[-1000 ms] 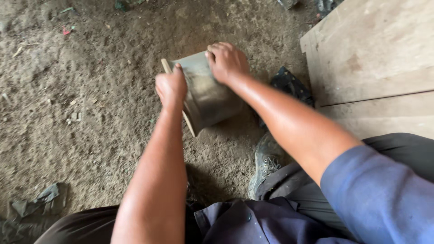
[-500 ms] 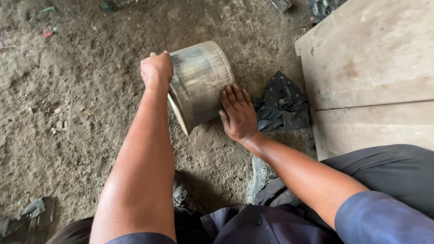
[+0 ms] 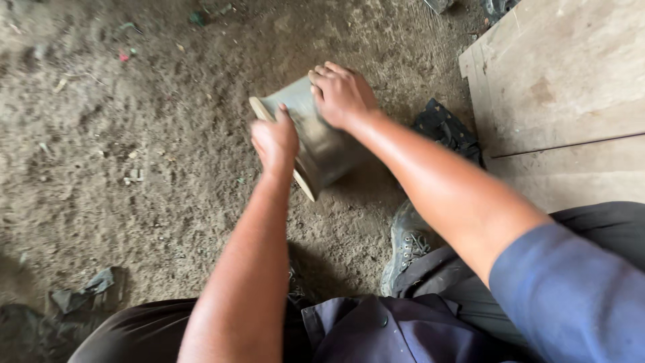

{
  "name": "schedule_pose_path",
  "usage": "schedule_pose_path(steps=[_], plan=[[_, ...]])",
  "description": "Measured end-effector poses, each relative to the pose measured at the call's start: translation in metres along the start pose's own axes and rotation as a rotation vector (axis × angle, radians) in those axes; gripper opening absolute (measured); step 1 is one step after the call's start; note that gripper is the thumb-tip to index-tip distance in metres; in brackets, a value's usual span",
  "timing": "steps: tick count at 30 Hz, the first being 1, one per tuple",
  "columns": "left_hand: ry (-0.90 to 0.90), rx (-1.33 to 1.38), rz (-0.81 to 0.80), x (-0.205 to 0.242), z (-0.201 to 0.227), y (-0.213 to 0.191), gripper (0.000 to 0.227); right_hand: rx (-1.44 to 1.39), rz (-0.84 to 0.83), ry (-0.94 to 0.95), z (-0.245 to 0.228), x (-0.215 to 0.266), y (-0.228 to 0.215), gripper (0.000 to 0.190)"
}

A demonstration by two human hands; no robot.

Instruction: The person cleans a cylindrical air filter by hand, rubbing the exterior surface with their palms and fingers to remove dust and debris.

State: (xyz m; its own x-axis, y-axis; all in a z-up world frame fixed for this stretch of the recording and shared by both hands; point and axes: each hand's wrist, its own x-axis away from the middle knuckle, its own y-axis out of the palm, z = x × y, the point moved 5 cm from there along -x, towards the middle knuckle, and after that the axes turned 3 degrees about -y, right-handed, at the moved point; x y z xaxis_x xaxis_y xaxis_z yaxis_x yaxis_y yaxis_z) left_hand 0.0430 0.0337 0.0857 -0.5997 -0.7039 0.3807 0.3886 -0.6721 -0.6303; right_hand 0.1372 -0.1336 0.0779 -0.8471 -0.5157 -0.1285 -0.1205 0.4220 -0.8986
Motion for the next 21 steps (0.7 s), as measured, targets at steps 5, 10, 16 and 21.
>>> schedule_pose_path(steps=[5, 10, 16, 21], plan=[[0.109, 0.016, 0.021, 0.020, -0.012, -0.002, 0.062, -0.012, -0.012, 0.024, 0.010, -0.026, 0.026, 0.044], [0.065, -0.165, -0.146, -0.020, 0.011, 0.009, 0.067, 0.042, 0.103, 0.114, -0.008, 0.038, -0.001, 0.043], [0.006, -0.149, -0.188, -0.060, 0.042, 0.020, 0.061, 0.223, 0.324, 0.001, -0.066, 0.143, -0.026, 0.054], [-0.030, -0.138, -0.197, -0.055, 0.043, 0.016, 0.059, 0.211, 0.266, -0.040, -0.055, 0.126, -0.027, 0.056]])
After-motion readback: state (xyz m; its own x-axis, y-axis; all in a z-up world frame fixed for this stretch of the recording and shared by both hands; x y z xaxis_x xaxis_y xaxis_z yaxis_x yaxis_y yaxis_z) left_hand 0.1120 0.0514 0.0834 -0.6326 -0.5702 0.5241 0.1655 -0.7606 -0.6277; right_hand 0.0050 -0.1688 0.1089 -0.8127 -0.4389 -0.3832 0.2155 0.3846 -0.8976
